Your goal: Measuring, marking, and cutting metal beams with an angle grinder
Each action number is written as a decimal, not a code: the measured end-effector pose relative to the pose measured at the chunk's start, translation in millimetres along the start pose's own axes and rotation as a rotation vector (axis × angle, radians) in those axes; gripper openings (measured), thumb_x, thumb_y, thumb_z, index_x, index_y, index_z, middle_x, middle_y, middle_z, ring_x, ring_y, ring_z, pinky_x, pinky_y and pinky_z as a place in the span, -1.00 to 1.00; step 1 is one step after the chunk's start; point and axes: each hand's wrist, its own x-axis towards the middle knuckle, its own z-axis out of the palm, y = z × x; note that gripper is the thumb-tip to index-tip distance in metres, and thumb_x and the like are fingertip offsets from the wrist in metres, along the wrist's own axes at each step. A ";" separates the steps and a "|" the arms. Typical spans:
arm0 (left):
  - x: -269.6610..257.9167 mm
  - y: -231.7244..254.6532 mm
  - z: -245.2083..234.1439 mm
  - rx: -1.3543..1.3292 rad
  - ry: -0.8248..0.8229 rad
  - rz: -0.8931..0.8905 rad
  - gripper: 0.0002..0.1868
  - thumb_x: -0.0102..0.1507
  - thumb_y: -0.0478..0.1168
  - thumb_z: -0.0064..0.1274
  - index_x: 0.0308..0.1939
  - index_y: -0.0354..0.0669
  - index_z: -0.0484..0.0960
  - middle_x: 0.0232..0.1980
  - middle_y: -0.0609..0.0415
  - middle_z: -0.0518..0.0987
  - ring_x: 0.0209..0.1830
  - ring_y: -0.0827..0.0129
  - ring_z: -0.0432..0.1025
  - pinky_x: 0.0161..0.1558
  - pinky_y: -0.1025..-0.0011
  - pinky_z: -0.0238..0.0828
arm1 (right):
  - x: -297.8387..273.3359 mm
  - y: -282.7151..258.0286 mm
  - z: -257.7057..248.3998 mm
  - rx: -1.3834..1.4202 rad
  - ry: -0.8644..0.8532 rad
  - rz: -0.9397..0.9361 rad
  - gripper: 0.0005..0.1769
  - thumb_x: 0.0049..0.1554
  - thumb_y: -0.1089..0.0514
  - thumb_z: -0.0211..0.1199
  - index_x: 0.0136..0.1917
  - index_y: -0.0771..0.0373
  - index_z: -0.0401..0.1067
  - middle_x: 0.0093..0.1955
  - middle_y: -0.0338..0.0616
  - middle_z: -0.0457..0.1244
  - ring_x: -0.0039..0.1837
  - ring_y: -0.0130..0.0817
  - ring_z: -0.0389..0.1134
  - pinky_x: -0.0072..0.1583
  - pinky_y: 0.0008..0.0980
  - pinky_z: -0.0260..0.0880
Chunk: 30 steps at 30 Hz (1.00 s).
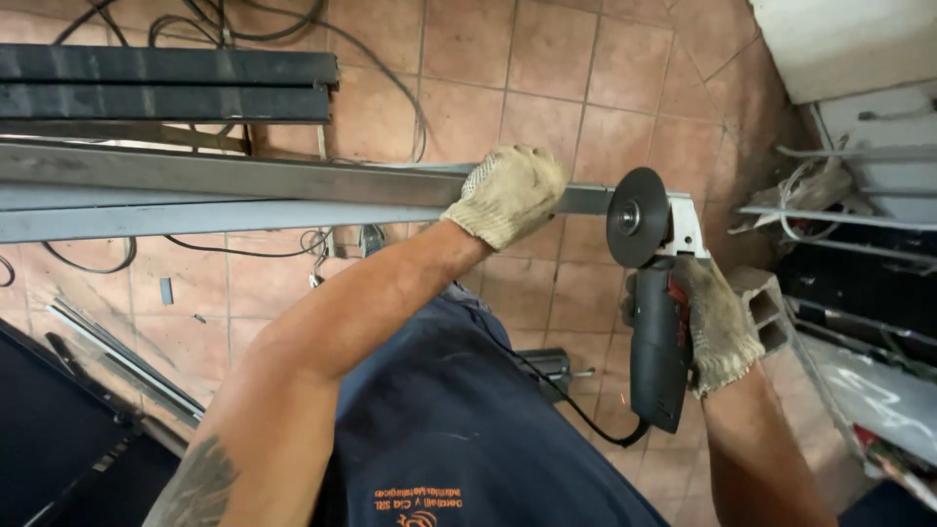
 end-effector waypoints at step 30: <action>2.1 3.7 -3.7 -0.025 -0.046 -0.005 -0.64 0.05 0.19 0.17 -0.34 0.05 0.68 -0.37 0.01 0.57 -0.13 0.09 0.46 -0.01 -0.08 0.33 | 1.5 5.7 7.9 0.538 -0.059 0.060 -0.53 0.25 0.04 0.07 0.40 0.12 0.33 -0.09 0.18 0.32 -0.17 0.03 0.39 -0.10 -0.02 0.51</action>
